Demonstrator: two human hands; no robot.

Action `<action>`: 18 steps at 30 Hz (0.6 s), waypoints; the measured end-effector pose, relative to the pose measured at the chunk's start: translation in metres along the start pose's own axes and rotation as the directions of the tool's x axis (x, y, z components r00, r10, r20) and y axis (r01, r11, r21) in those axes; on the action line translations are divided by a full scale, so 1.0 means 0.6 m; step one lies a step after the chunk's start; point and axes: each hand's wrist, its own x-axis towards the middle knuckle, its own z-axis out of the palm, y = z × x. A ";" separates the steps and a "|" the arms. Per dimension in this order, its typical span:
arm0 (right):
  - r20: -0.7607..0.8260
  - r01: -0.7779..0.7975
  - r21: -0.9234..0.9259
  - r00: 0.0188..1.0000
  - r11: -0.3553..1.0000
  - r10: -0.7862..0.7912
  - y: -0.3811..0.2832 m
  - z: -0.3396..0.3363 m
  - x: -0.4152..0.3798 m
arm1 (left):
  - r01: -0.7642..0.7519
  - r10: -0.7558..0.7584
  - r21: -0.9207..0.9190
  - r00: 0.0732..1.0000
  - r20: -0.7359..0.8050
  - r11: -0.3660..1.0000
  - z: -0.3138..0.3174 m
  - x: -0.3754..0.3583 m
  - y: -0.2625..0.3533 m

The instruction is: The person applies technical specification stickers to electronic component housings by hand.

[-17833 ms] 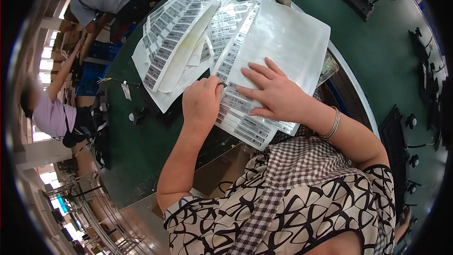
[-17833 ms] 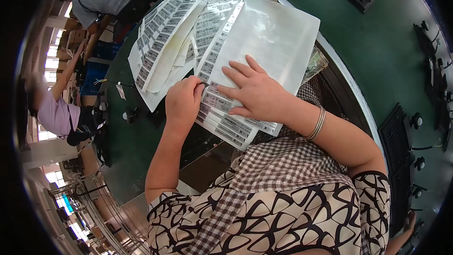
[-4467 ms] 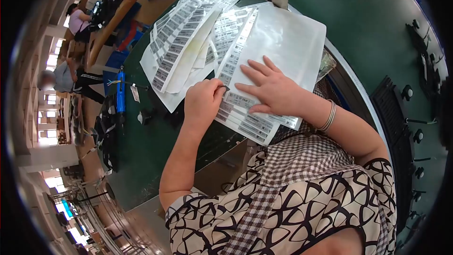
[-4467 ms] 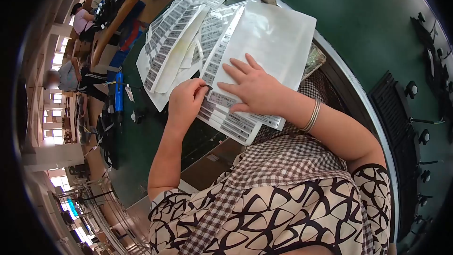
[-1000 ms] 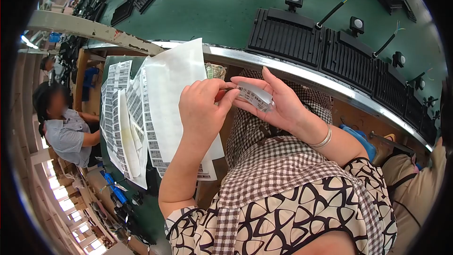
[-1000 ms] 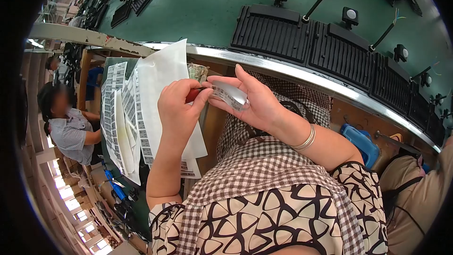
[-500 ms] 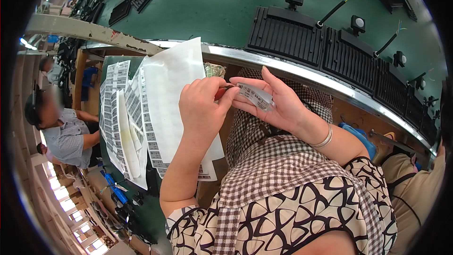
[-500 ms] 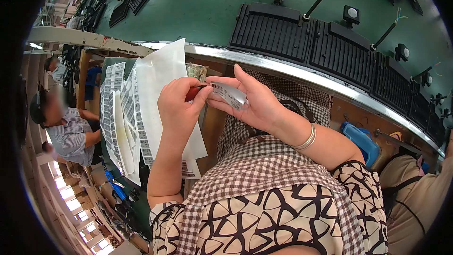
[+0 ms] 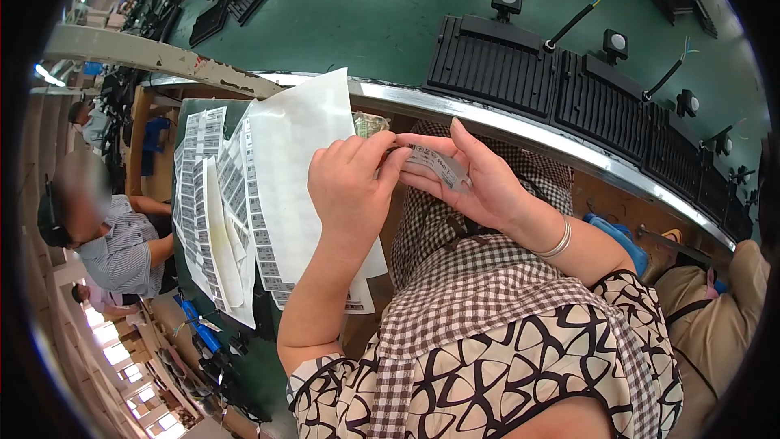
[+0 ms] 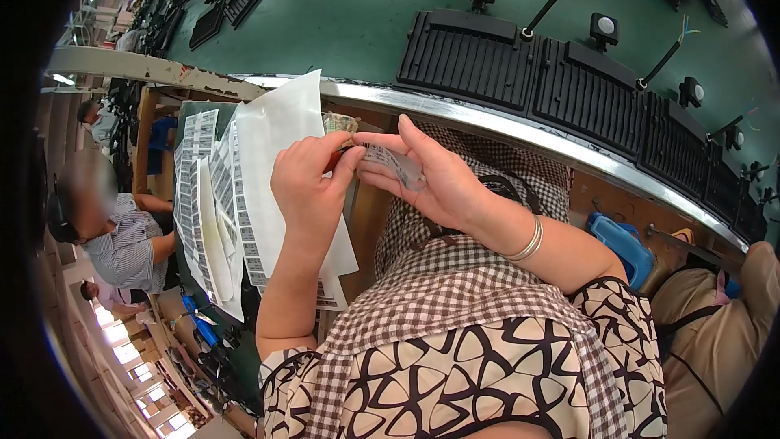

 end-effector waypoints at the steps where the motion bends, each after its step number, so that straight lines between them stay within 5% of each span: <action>1: 0.012 0.029 -0.038 1.000 0.999 -0.028 -0.001 0.000 -0.001 | -0.008 0.008 -0.009 1.000 -0.020 1.000 0.003 -0.001 -0.003; 4: -0.009 0.135 -0.162 0.990 0.978 -0.138 -0.012 0.004 -0.005 | 0.276 -0.288 -0.410 0.957 0.034 0.869 0.011 0.002 -0.007; 7: -0.025 0.315 -0.474 0.929 0.822 -0.369 -0.036 -0.035 -0.017 | 0.362 -0.395 -0.517 0.917 0.050 0.776 0.012 0.013 -0.016; 10: -0.091 0.327 -0.743 0.815 0.583 -0.573 -0.085 -0.061 -0.048 | 0.376 -0.414 -0.521 0.909 0.049 0.766 0.020 0.016 -0.033; 18: -0.308 0.263 -0.839 0.491 0.476 -0.815 -0.177 -0.125 -0.100 | 0.366 -0.422 -0.569 0.906 0.037 0.736 0.023 0.030 -0.046</action>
